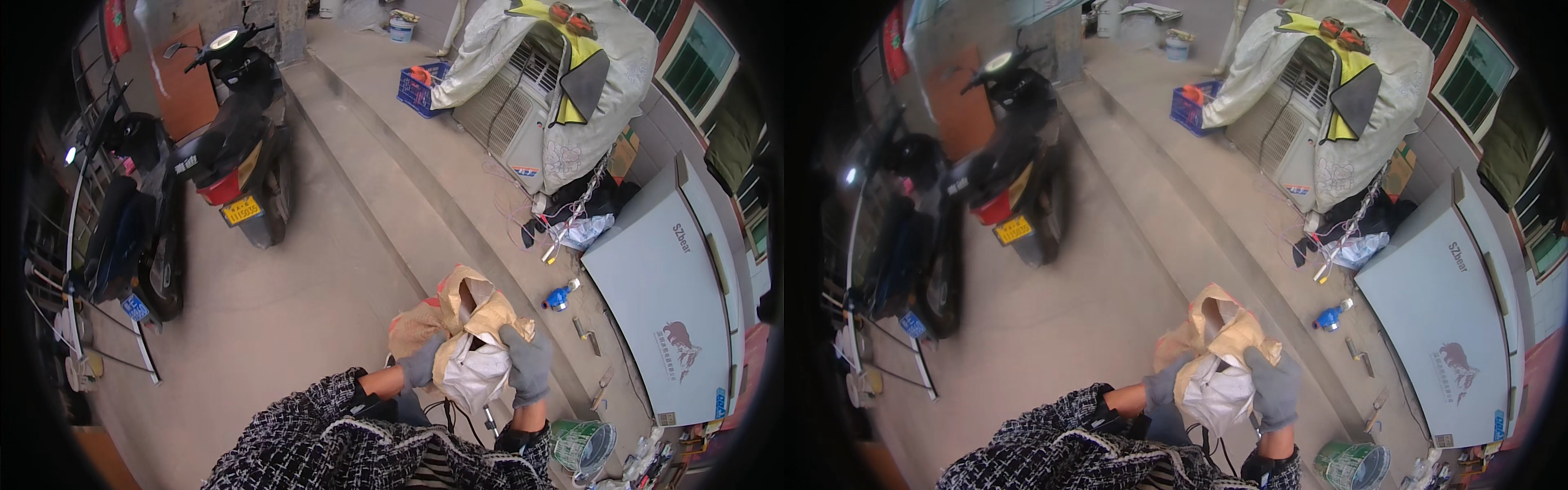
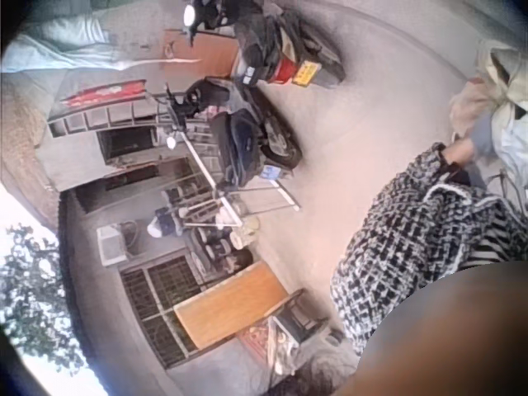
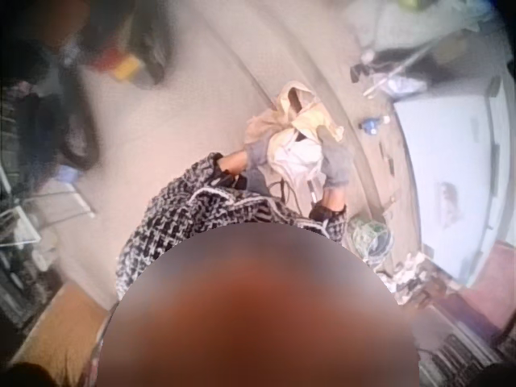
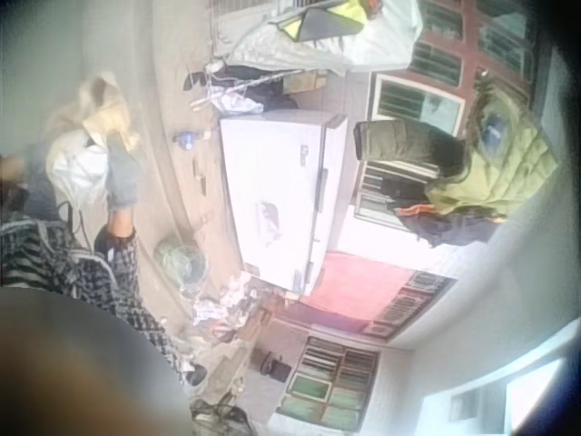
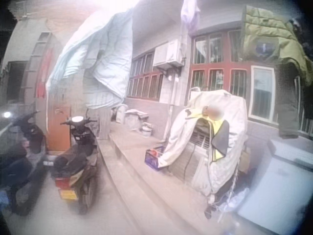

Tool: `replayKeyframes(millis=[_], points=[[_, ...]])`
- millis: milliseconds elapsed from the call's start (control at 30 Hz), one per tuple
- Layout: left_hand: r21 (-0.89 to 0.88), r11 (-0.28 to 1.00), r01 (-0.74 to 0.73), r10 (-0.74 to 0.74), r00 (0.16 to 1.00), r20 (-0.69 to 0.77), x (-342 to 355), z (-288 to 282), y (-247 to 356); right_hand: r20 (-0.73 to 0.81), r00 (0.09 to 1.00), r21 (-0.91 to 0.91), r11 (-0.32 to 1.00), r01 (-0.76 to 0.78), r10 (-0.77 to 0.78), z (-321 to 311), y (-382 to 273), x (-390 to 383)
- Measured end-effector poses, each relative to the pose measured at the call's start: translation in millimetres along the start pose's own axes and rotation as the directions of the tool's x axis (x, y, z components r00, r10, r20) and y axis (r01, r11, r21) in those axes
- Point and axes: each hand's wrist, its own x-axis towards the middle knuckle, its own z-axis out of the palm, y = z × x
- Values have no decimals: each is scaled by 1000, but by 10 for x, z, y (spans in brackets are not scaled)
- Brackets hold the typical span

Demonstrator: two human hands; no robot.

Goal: The person sorts and organizes hardware items in a cluttered workshop. They pick up a teal plastic flange and place it into a bucket, then gather several plastic bags and put them into a large sack. They walk to a workbench, pick up a small blue packet and a caulking gun, and place them in a box. Finally, they pick up a pressure gauge and a brass valve, inspect them briefly, and place them in the sack.

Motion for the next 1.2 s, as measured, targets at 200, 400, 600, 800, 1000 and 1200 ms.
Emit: replayKeyframes(millis=[200,400,600,800,1000,1200], points=[[28,998,48,-35,936,-350,628,-987,1230,181,974,-117,980,161,-138,1028,-422,1600],[41,999,-24,35,958,-283,1110,-2412,2658,493,695,-249,681,689,-524,2273,-722,3264],[291,909,-300,373,895,-243,1396,-3304,4272,453,883,13,992,129,-120,3688,-1161,4705],[878,479,-26,566,774,-285,2205,-4147,5790,588,798,-87,971,224,-131,4732,-1714,6554],[730,668,-142,664,555,-500,3189,-4549,7211,721,666,-121,911,393,-191,5784,-2629,8144],[623,720,-306,689,428,-585,3933,-5120,8471,855,507,-97,928,359,-107,6819,-3661,9463]])
